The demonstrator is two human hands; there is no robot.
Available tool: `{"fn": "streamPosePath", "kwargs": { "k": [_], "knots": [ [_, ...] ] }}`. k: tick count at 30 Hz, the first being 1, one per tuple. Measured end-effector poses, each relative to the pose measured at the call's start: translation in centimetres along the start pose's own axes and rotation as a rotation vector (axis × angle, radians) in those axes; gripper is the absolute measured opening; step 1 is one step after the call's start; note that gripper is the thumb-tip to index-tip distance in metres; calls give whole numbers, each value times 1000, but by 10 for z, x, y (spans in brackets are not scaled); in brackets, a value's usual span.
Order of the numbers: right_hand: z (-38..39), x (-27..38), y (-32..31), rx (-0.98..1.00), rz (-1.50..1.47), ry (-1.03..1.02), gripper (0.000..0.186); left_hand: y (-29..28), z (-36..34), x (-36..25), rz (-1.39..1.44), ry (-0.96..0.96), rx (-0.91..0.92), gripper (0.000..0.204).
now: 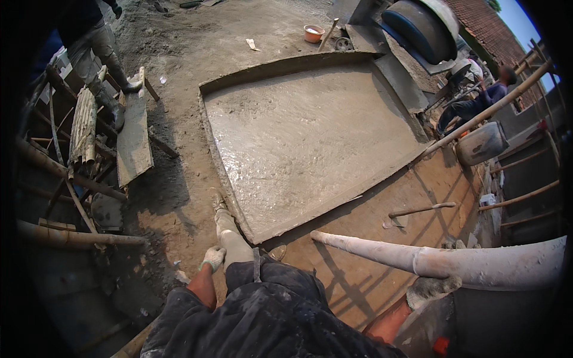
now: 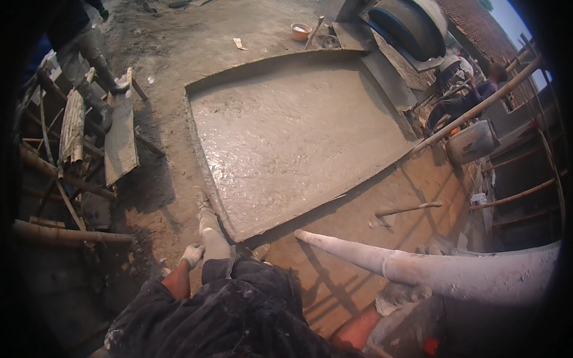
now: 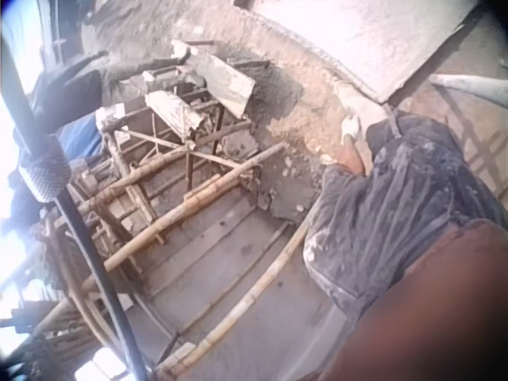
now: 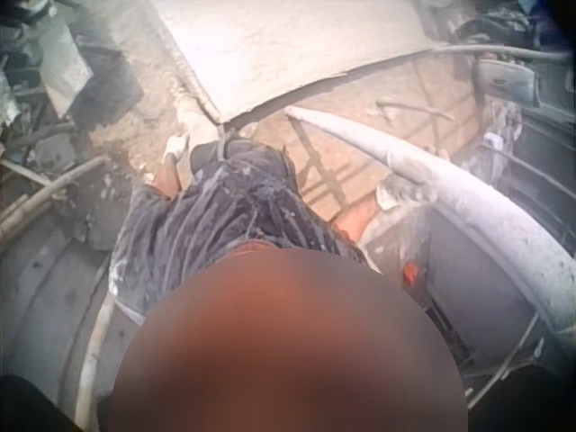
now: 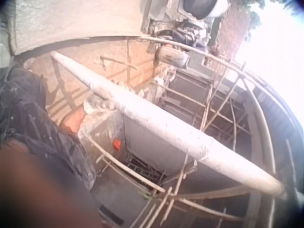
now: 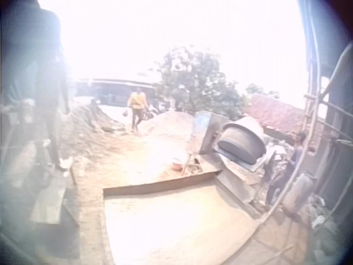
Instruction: The person scoops wet concrete from a rectangular form using a bucket and spreads it with a trowel. The person repeatedly levels the surface, working alongside another worker who also smooths the slab.
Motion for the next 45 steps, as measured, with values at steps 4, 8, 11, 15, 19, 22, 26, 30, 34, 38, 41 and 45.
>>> {"fn": "streamPosePath", "kwargs": {
  "k": [4,8,11,15,19,22,26,30,34,38,41,45],
  "knots": [
    [5,-11,-2,9,65,-65,58,0,-8,6,19,27,44,39],
    [9,-20,-3,48,160,-188,60,-2,-3,-4,-111,-3,16,46],
    [11,-19,2,36,188,-222,61,-6,9,-18,-137,-26,-19,49],
    [9,-8,15,-26,186,-152,60,-8,23,-26,-162,-39,3,54],
    [5,6,30,-70,154,-105,59,-6,24,-18,-153,-67,-9,56],
    [1,11,38,-77,122,-99,58,-2,17,-10,-151,-58,-49,54],
    [-3,13,42,-72,104,-95,57,2,10,-2,-174,-48,-23,53],
    [-5,16,45,-65,85,-92,56,3,13,0,-116,-55,-28,55],
    [-5,21,51,-79,77,-68,55,4,18,-4,-163,-53,-53,56],
    [-7,23,52,-102,77,-37,55,2,18,-5,-126,-103,-35,58],
    [-8,21,49,-98,73,-27,54,0,18,-8,-158,-65,-2,58],
    [-8,20,40,-82,64,-11,53,-3,23,-17,-242,16,-52,58]
  ]
}}
Point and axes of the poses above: each hand's wrist, its own z-axis away from the middle knuckle, its own y-axis out of the palm, x = y × z, the point moved 2 cm from there along -z, towards the middle knuckle, and after that the axes turned 3 degrees about -z, right-handed, at the moved point
